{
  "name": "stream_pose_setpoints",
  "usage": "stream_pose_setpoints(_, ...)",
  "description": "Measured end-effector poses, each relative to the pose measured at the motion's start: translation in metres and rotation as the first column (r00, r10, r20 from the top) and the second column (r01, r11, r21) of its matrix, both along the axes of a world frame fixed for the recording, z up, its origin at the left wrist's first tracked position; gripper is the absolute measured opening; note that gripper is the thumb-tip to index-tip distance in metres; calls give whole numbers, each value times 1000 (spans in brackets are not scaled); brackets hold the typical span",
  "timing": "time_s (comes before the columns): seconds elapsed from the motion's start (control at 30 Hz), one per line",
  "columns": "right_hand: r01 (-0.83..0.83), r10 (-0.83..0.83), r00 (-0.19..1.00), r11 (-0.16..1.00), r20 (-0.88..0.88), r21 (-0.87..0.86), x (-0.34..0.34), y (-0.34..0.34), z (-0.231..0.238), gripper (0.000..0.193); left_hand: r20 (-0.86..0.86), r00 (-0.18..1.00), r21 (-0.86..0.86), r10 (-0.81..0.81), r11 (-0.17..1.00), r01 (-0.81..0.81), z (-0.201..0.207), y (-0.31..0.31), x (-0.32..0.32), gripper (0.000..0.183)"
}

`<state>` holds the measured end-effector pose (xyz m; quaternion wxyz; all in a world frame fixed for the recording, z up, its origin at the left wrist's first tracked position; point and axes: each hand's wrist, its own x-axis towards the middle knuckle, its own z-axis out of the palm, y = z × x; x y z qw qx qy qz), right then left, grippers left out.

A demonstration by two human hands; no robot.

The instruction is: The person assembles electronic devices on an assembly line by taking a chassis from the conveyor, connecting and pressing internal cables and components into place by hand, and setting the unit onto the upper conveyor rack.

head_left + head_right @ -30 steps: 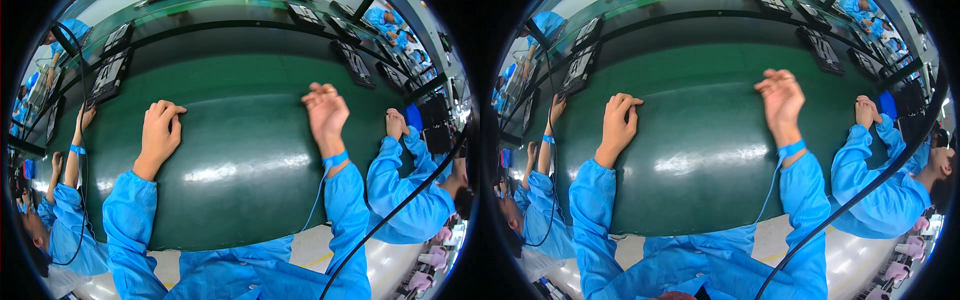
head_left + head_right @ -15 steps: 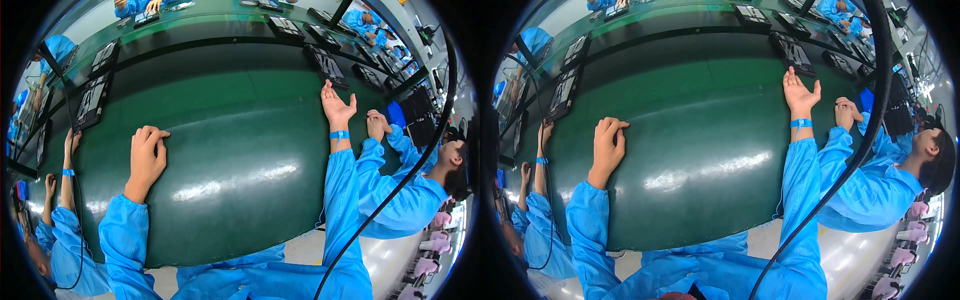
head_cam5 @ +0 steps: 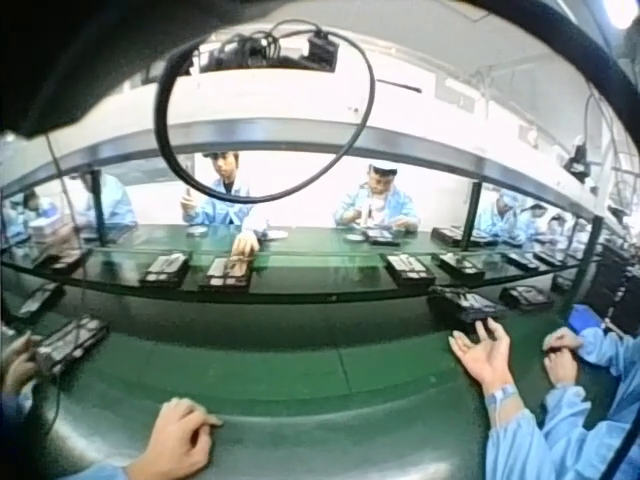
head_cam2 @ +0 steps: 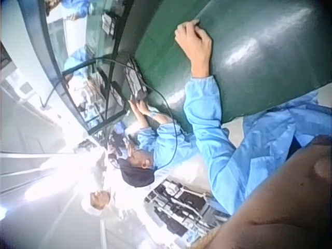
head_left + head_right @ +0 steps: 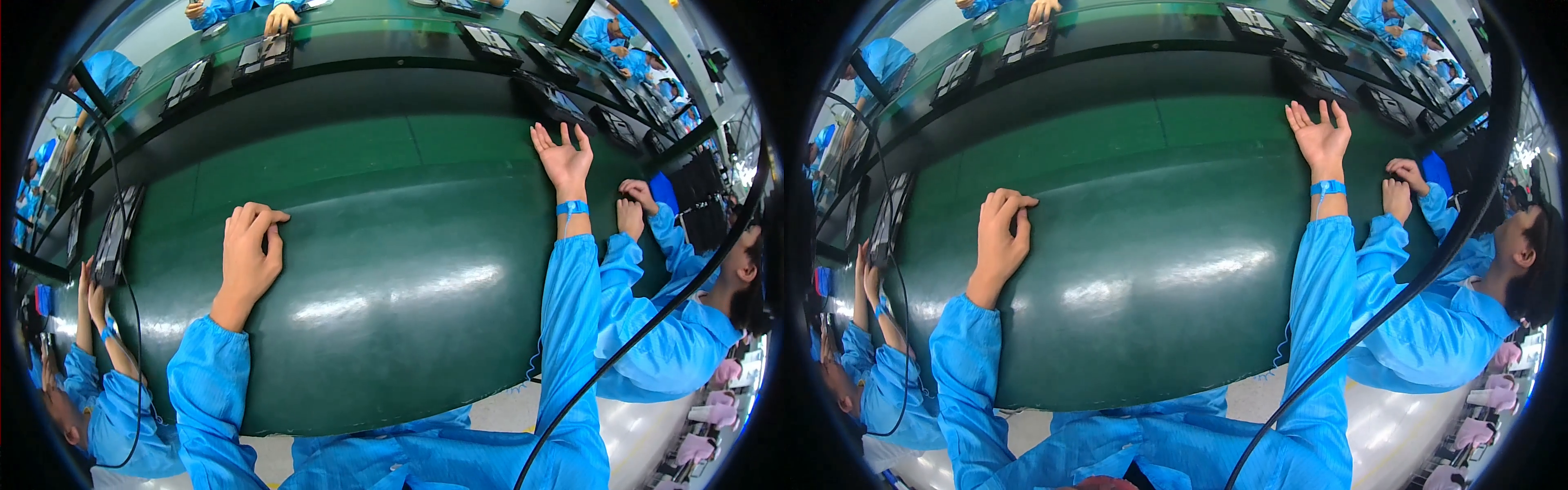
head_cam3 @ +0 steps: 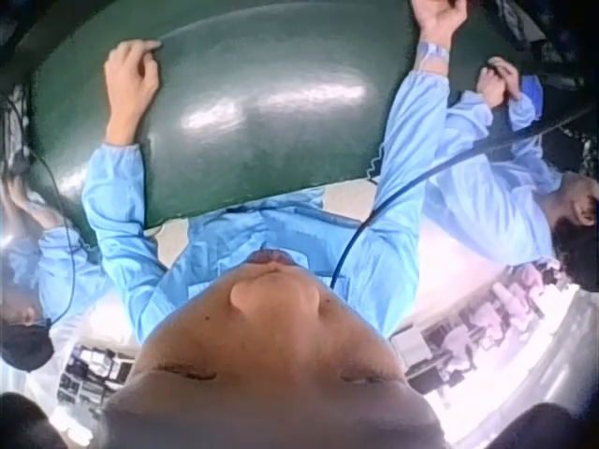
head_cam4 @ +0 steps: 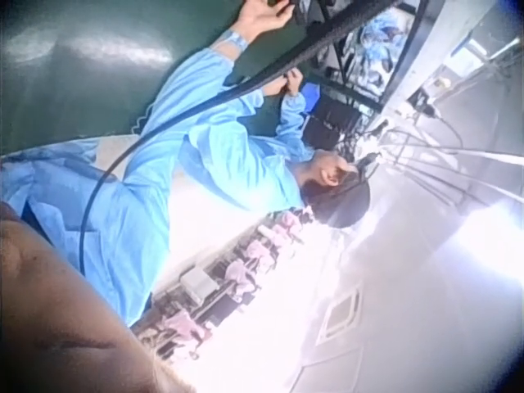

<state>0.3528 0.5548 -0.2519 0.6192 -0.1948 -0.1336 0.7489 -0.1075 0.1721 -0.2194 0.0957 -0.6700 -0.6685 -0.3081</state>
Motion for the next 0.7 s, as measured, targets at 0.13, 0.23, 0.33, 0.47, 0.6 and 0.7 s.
stream_pose_setpoints(0.13, 6, 11, 968, 998, -250, 65, 29, 15, -13, 49, 23, 999, 17, -24, 1000, 24, 0, 5, 7, 18)
stream_pose_setpoints(0.23, 69, -57, 984, 996, -171, 62, 32, 20, -16, 32, -1, 1000, 29, -24, 999, 24, 2, 4, 0, 19)
stream_pose_setpoints(0.33, 33, -20, 992, 994, -127, 102, 37, 11, -13, 36, 16, 999, 43, -44, 998, 43, -2, 5, -2, 19)
stream_pose_setpoints(0.47, -87, 90, 996, 985, -9, 151, 10, -23, -6, 50, 31, 998, 52, -58, 997, 57, -3, 2, -5, 19)
stream_pose_setpoints(0.6, -293, 268, 951, 938, 153, 183, -49, -93, -9, 56, 22, 997, 47, -73, 996, 72, -9, 0, -4, 20)
stream_pose_setpoints(0.7, -454, 365, 864, 863, 345, 222, -94, -181, 3, 80, 25, 998, 56, -66, 996, 65, -11, -2, -8, 19)
